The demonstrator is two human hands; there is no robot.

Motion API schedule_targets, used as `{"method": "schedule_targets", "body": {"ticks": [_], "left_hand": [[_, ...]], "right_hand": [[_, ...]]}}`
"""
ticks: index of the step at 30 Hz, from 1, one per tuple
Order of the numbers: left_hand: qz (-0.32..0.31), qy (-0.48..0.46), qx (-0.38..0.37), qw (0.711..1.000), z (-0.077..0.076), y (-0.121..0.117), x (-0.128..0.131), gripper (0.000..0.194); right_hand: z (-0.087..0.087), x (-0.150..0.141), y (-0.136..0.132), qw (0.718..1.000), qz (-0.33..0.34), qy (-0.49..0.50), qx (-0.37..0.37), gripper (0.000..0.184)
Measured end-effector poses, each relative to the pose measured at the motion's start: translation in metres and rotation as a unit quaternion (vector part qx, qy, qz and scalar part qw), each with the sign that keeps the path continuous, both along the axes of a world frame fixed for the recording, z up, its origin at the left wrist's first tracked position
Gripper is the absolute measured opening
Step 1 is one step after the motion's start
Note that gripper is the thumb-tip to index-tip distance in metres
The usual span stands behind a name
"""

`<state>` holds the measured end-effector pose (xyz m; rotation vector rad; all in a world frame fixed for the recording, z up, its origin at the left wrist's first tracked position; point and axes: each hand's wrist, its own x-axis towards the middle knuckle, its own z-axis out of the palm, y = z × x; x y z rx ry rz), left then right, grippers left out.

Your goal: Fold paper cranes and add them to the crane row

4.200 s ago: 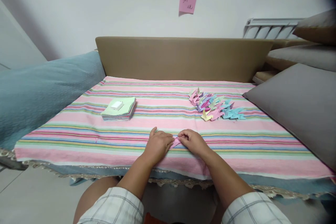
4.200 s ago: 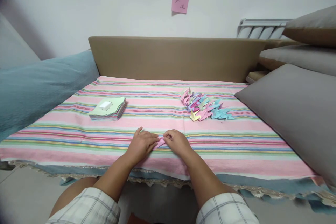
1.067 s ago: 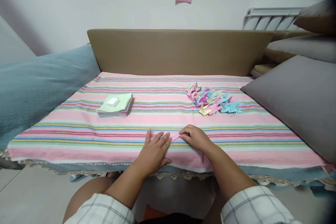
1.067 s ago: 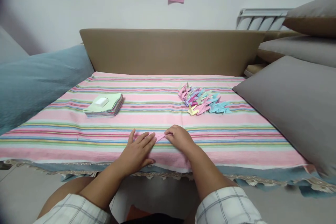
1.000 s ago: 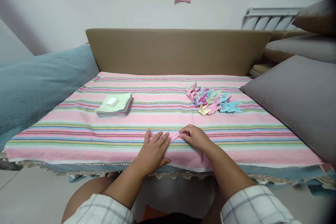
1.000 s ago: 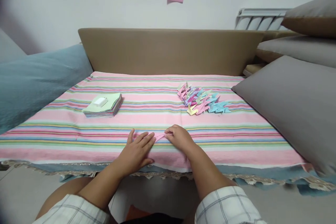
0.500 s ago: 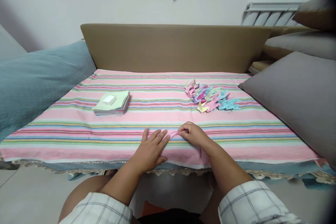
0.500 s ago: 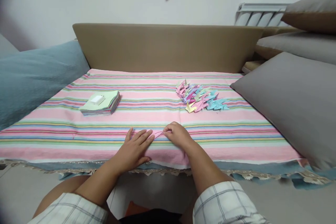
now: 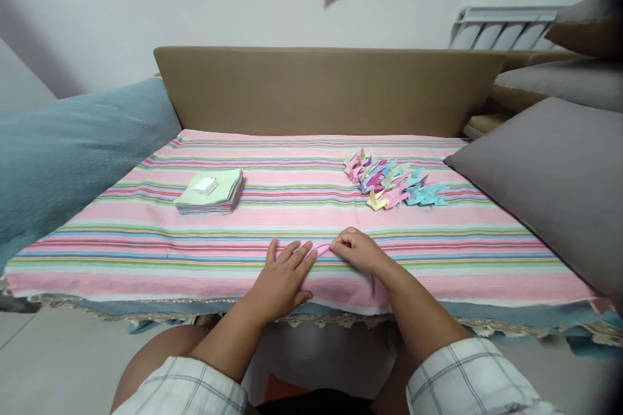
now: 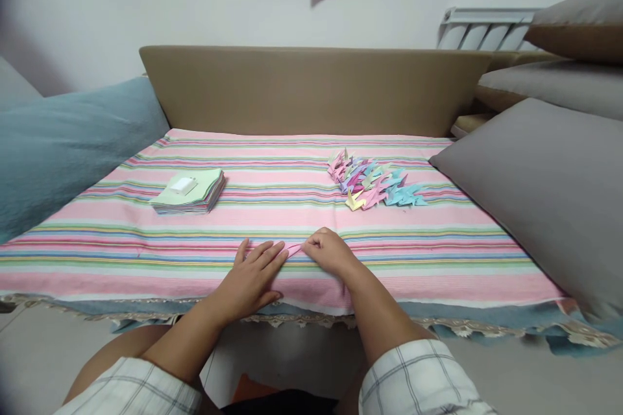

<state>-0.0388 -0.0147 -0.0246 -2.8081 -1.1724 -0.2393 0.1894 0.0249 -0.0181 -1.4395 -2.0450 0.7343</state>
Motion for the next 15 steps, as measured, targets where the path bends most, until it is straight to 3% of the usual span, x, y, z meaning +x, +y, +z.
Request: {"method": "schedule_targets", "body": {"ticks": [8, 15], "left_hand": [[0.006, 0.005, -0.002, 1.0, 0.0, -0.001, 0.001, 0.075], [0.006, 0.002, -0.014, 1.0, 0.0, -0.001, 0.0, 0.075]], "right_hand": [[-0.005, -0.012, -0.001, 0.998, -0.057, -0.018, 0.01, 0.021], [-0.005, -0.012, -0.001, 0.998, -0.063, -0.015, 0.005, 0.016]]}}
